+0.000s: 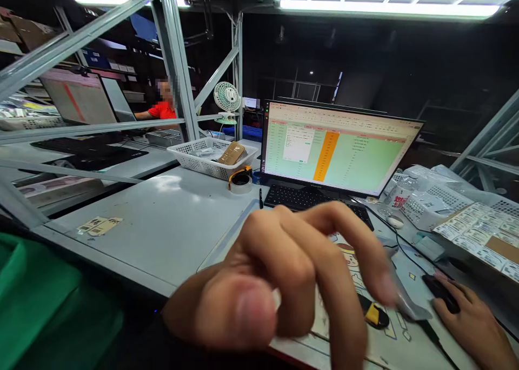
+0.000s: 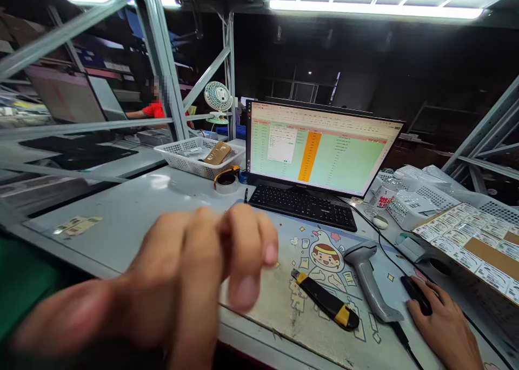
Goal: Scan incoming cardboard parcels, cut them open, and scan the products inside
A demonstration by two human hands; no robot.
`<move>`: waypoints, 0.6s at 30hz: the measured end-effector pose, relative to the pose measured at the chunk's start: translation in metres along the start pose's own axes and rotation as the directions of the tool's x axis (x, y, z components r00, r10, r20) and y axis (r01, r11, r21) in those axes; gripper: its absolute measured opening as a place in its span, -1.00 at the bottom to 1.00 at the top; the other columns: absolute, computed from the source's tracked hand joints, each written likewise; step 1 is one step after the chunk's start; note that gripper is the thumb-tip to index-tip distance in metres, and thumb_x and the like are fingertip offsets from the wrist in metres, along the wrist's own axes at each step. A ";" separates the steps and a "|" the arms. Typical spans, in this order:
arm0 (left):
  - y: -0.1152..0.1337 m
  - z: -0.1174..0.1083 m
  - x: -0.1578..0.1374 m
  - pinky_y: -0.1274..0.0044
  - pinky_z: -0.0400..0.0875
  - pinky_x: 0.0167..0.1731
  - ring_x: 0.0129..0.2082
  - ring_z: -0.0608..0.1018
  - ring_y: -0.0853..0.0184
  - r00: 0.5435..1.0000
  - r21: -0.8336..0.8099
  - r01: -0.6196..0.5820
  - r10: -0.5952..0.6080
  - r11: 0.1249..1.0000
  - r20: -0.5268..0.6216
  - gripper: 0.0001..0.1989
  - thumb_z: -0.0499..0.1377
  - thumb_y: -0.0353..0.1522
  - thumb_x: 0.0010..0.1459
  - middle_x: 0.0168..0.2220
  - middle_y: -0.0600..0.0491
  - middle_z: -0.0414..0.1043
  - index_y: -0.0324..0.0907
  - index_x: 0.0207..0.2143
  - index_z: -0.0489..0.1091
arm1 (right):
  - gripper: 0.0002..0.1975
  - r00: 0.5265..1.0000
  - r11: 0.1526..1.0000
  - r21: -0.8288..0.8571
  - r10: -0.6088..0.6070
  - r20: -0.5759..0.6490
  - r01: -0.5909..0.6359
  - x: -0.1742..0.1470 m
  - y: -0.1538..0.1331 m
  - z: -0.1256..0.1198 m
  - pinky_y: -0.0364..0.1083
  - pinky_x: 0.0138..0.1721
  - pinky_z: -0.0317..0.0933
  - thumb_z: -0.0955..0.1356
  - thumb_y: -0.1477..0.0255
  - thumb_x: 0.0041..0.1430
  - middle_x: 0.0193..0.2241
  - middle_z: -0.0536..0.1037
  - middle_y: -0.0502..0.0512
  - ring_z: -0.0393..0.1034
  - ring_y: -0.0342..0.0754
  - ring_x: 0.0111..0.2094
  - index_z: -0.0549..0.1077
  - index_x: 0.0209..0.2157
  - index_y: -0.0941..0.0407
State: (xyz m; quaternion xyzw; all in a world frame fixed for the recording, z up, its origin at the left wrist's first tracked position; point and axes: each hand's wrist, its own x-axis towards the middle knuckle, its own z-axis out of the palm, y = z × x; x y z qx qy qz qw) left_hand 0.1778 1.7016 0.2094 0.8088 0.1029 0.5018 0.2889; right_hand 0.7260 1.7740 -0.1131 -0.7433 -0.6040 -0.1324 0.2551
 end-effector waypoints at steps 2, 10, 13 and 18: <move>-0.021 0.002 0.018 0.33 0.59 -0.06 -0.27 0.55 0.11 0.991 -0.152 -0.128 0.130 0.980 0.004 -0.39 0.03 0.04 0.40 -0.59 0.02 0.40 0.00 -0.67 0.25 | -0.33 0.999 0.998 0.045 0.035 0.023 -0.036 0.001 0.001 0.000 0.29 0.11 0.45 0.20 -0.01 0.29 0.16 0.56 0.33 0.54 0.40 0.08 0.57 0.21 0.05; -0.213 -0.009 0.044 0.44 0.50 -0.06 -0.20 0.59 0.27 0.906 0.484 0.422 -0.371 0.767 -0.201 -0.73 0.12 -0.21 0.44 -0.23 0.02 0.59 -0.17 -0.23 0.49 | -0.30 1.000 0.994 0.108 -0.013 -0.011 0.014 0.000 0.009 0.012 0.36 0.15 0.43 0.21 -0.04 0.28 0.16 0.54 0.34 0.53 0.44 0.07 0.58 0.20 0.08; -0.269 -0.022 0.015 0.34 0.49 0.07 -0.06 0.60 0.16 0.837 0.616 0.533 -0.470 0.580 -0.282 -0.87 0.16 -0.37 0.39 -0.11 -0.08 0.61 -0.20 -0.19 0.50 | -0.31 1.000 0.994 0.107 -0.022 0.003 0.022 0.002 0.020 0.018 0.37 0.12 0.44 0.20 -0.04 0.31 0.17 0.54 0.34 0.53 0.45 0.07 0.60 0.20 0.08; -0.309 -0.038 -0.034 0.12 0.24 0.41 0.35 0.40 -0.04 0.784 0.725 0.571 -0.516 0.385 -0.344 -0.65 0.19 -0.35 0.41 0.29 -0.20 0.45 -0.27 0.18 0.47 | -0.33 0.997 0.990 0.131 -0.065 0.039 0.060 0.009 0.043 0.029 0.36 0.08 0.48 0.26 -0.07 0.28 0.14 0.57 0.33 0.58 0.41 0.03 0.63 0.17 0.04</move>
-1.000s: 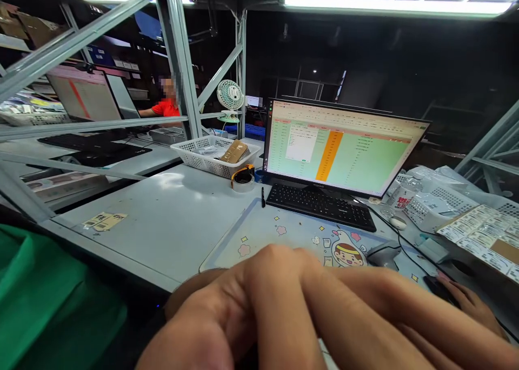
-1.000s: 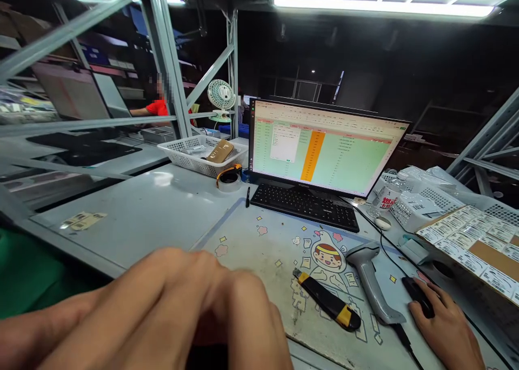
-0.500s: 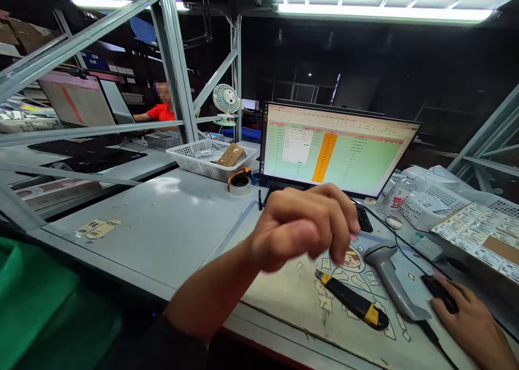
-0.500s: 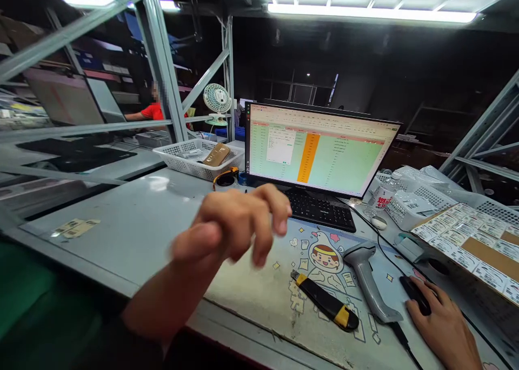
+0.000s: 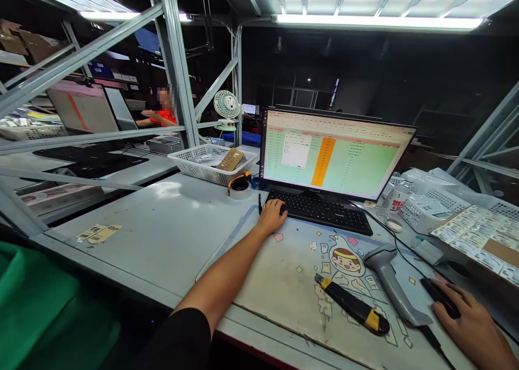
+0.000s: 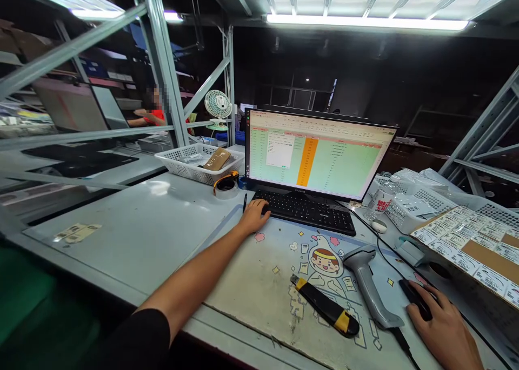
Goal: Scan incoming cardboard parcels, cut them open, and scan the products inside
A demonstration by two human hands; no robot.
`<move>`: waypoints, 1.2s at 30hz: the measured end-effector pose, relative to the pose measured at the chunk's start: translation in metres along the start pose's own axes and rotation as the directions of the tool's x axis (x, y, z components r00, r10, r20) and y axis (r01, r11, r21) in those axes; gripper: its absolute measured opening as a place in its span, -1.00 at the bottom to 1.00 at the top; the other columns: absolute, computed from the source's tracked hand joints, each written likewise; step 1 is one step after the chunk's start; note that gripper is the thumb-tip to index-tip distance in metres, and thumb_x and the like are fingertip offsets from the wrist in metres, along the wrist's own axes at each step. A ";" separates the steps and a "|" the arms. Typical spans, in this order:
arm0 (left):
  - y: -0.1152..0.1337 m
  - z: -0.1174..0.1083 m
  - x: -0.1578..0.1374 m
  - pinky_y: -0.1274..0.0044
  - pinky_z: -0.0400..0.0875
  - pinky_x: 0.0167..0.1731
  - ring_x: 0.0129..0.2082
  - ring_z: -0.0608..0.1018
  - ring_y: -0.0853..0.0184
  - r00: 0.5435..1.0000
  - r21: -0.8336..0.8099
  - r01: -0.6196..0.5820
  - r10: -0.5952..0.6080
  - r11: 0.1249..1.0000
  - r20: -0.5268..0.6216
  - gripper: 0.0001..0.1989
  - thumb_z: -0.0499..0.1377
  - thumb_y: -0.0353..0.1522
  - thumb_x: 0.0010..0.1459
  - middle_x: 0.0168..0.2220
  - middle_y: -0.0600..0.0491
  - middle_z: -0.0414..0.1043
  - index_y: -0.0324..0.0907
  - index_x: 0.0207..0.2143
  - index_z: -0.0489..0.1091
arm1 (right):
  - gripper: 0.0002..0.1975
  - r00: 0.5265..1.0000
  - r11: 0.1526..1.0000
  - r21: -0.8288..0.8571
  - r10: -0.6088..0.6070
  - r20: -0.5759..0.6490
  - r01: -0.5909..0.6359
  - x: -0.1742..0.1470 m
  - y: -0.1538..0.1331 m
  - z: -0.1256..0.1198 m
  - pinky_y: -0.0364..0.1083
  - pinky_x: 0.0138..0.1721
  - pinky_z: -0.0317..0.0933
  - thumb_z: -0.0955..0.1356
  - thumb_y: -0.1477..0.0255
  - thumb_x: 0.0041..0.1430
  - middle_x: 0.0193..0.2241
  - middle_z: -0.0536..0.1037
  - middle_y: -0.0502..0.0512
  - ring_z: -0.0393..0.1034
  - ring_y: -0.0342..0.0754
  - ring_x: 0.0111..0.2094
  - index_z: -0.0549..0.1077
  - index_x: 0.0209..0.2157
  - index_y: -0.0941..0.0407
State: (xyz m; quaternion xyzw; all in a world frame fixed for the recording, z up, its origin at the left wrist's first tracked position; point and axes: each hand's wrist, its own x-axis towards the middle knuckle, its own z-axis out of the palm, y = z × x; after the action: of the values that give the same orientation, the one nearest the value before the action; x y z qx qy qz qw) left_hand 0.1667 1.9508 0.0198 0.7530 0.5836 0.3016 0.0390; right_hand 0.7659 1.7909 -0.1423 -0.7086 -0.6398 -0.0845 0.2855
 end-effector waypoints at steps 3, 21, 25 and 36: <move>-0.011 0.009 -0.003 0.12 0.08 0.51 0.49 0.23 -0.05 0.999 0.087 0.017 -0.021 0.996 0.047 -0.48 0.18 -0.25 0.47 0.47 -0.19 0.24 -0.25 0.38 0.36 | -0.35 0.999 1.000 -0.009 -0.018 -0.028 0.018 -0.002 -0.005 -0.001 0.38 0.08 0.49 0.27 -0.05 0.28 0.13 0.59 0.32 0.59 0.40 0.01 0.63 0.16 0.03; -0.015 0.020 -0.002 0.09 -0.16 0.57 0.61 -0.03 -0.08 0.979 0.256 0.019 -0.069 0.966 0.190 -0.31 0.07 -0.06 0.50 0.61 -0.12 -0.08 -0.15 0.55 0.16 | -0.37 1.000 1.000 -0.007 0.001 0.004 -0.001 0.000 -0.001 -0.002 0.29 -0.04 0.54 0.29 -0.03 0.28 0.16 0.59 0.31 0.61 0.38 -0.01 0.65 0.16 0.02; -0.016 0.021 -0.001 0.08 -0.15 0.57 0.60 -0.03 -0.09 0.981 0.256 0.017 -0.067 0.966 0.184 -0.31 0.07 -0.07 0.50 0.60 -0.13 -0.08 -0.15 0.54 0.17 | -0.36 0.999 1.000 0.002 0.026 0.032 -0.026 -0.001 0.001 -0.004 0.32 -0.01 0.54 0.30 -0.03 0.28 0.20 0.57 0.31 0.60 0.40 0.01 0.63 0.20 0.03; -0.019 0.024 0.000 0.06 -0.15 0.56 0.60 -0.02 -0.11 0.983 0.237 0.005 -0.048 0.971 0.177 -0.32 0.07 -0.07 0.49 0.60 -0.15 -0.06 -0.16 0.53 0.18 | -0.38 0.999 0.999 0.005 0.048 0.022 -0.049 0.001 -0.005 -0.009 0.36 0.04 0.53 0.31 -0.01 0.25 0.15 0.60 0.31 0.59 0.43 0.04 0.66 0.15 0.02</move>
State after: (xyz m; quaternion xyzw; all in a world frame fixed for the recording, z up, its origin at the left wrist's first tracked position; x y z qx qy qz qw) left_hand 0.1618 1.9636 -0.0075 0.7687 0.6193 0.1597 0.0063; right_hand 0.7631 1.7870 -0.1332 -0.7240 -0.6257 -0.0680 0.2824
